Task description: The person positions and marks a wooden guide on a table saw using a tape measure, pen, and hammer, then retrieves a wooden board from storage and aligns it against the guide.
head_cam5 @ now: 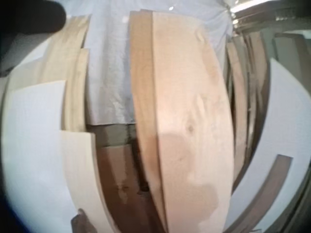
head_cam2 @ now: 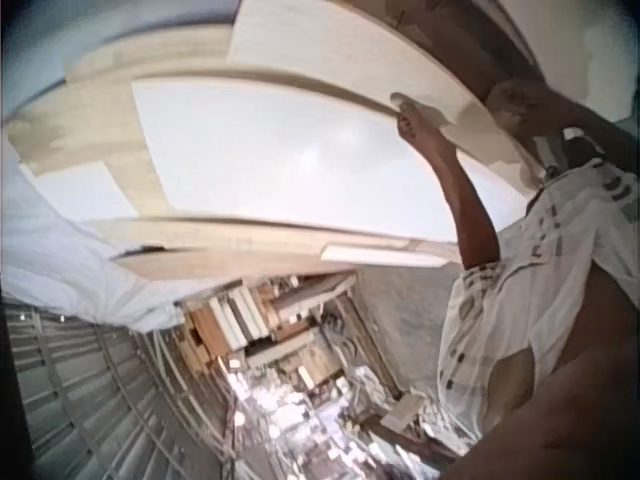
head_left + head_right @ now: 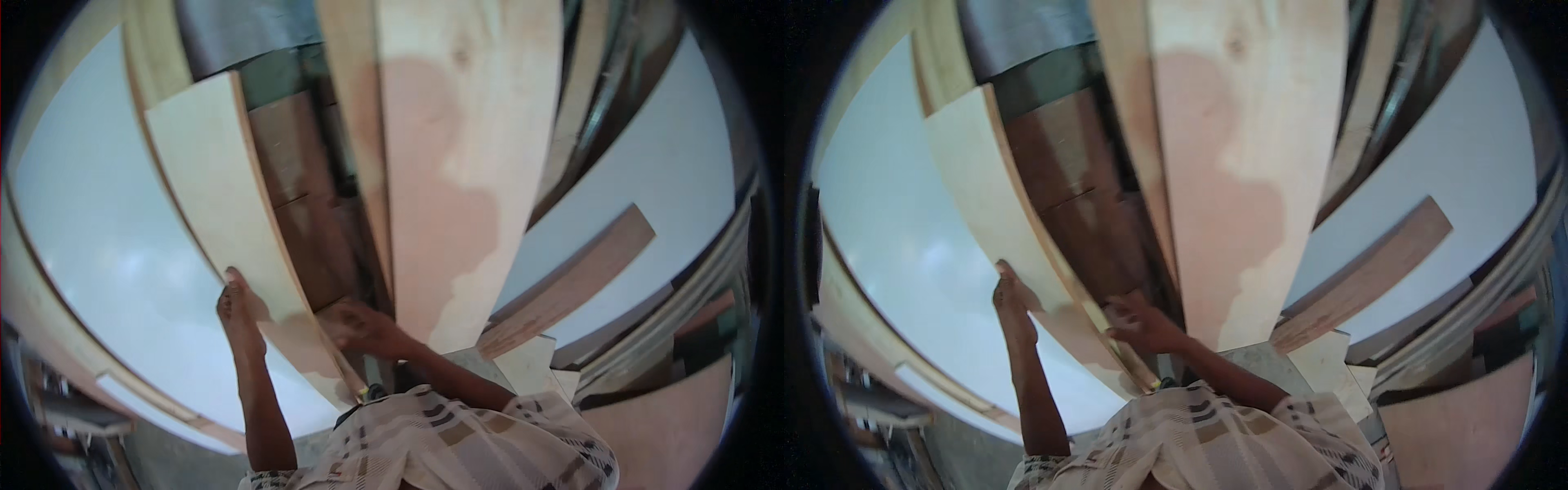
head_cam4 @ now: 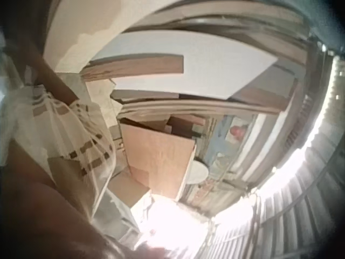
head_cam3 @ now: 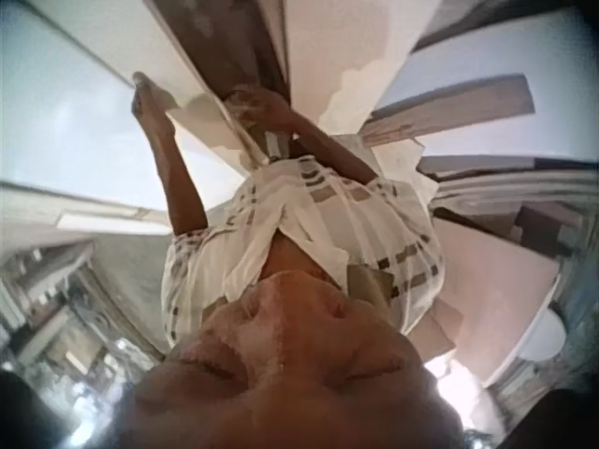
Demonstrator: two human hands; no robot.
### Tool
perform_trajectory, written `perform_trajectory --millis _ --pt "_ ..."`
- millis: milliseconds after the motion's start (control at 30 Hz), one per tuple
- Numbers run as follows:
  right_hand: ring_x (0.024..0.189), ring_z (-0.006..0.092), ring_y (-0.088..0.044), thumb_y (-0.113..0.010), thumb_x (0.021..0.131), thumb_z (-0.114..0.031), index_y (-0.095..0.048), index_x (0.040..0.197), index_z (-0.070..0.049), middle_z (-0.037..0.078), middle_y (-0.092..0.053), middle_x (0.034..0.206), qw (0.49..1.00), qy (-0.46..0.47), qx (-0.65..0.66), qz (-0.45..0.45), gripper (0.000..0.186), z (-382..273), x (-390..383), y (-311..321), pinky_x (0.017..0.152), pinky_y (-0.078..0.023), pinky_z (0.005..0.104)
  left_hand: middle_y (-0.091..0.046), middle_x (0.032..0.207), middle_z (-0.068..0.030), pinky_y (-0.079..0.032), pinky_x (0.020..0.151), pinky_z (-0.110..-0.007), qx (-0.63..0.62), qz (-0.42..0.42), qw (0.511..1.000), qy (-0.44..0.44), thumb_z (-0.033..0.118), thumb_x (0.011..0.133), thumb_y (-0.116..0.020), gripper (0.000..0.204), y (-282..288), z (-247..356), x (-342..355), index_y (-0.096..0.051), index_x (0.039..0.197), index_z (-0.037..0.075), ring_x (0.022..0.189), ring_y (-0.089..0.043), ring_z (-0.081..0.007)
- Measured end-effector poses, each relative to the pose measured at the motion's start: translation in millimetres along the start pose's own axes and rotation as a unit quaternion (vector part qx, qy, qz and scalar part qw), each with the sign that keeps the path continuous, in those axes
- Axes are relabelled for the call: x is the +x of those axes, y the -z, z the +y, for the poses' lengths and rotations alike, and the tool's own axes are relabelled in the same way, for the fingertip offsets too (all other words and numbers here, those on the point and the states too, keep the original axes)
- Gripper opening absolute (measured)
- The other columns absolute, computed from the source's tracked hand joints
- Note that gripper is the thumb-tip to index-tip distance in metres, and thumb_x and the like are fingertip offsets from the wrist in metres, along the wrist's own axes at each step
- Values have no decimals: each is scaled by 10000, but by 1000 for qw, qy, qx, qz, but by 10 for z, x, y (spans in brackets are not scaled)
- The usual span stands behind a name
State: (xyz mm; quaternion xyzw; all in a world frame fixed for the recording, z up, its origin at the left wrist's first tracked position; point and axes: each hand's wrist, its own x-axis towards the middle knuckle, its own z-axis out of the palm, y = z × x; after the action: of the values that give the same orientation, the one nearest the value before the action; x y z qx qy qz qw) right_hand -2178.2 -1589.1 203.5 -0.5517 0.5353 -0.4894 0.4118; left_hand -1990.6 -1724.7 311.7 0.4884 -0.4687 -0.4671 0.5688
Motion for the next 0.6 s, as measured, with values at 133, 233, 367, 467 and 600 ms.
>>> perform_trajectory --millis 133,233,367,467,600 --pt "1003 165 -593 -698 893 -331 -462 1342 -36 111 -608 1170 997 67 21 37 587 -490 196 265 882 -476 321 -440 752 22 -373 632 -271 -1 -54 999 -7 560 959 -498 526 -839 597 -359 -510 801 58 711 -416 -102" --pt "955 121 -558 -659 926 -317 -531 1239 0 77 -643 1041 985 29 133 103 464 -569 240 377 847 -456 306 -444 764 12 -374 641 -275 -28 -106 994 -28 552 973 -470 526 -1192 685 -419 -502 816 51 709 -423 -110" --pt "940 153 -605 -654 915 -379 -576 1178 10 126 -670 1004 975 24 94 202 475 -229 291 604 828 -483 338 -548 849 -28 -434 747 -275 4 -184 983 -30 509 993 -448 519 -1374 545 -319 -569 919 9 799 -532 -137" --pt "890 153 -616 -671 902 -382 -596 1123 -2 121 -674 970 954 6 138 266 446 -30 197 980 783 -497 343 -624 951 -62 -460 826 -285 44 -248 962 -105 469 1002 -450 491 -1311 161 -157 -615 999 7 897 -587 -149" --pt "932 152 -625 -707 876 -385 -584 1204 11 124 -681 986 933 -61 77 347 528 384 -24 1671 813 -504 339 -613 808 -31 -478 701 -295 169 -332 926 66 418 993 -503 413 -920 -1161 248 -644 947 33 763 -589 -139"
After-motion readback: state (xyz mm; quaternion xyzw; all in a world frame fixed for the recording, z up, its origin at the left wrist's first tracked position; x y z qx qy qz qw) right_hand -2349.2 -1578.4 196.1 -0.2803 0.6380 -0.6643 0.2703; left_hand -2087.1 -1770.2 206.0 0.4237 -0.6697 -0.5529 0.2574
